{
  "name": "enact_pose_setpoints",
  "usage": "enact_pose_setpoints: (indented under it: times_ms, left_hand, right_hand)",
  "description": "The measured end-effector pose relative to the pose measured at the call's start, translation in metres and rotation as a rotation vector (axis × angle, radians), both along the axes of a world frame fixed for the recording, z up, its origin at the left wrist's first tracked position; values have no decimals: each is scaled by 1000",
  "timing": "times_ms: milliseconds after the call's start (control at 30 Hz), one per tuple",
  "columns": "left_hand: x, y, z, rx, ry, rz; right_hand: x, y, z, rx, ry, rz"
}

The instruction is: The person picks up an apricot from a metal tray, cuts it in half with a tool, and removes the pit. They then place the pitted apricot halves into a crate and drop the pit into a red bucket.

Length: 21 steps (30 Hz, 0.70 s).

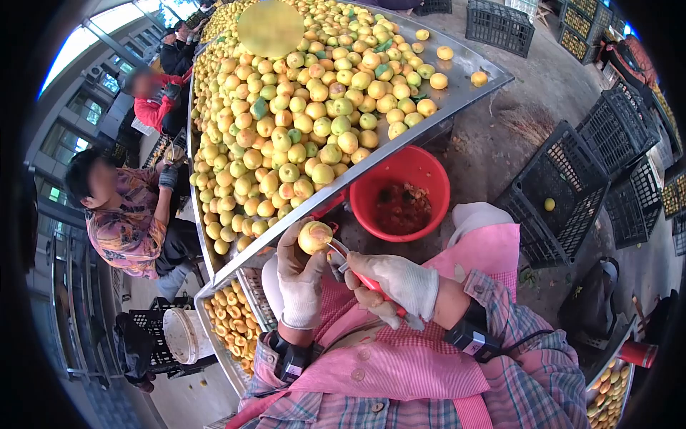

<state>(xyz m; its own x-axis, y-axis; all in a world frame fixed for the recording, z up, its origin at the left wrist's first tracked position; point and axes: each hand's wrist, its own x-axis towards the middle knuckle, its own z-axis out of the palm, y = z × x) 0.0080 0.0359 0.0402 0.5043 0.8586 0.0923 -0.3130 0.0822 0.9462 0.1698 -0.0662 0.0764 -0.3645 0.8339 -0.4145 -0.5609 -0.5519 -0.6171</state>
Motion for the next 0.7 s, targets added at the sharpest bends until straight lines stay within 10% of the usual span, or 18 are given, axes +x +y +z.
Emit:
enact_pose_setpoints:
  times_ms: [700]
  left_hand:
    - [-3, 10, -30, 143, 77, 308]
  right_hand:
    - [-21, 24, 3, -220, 317, 13]
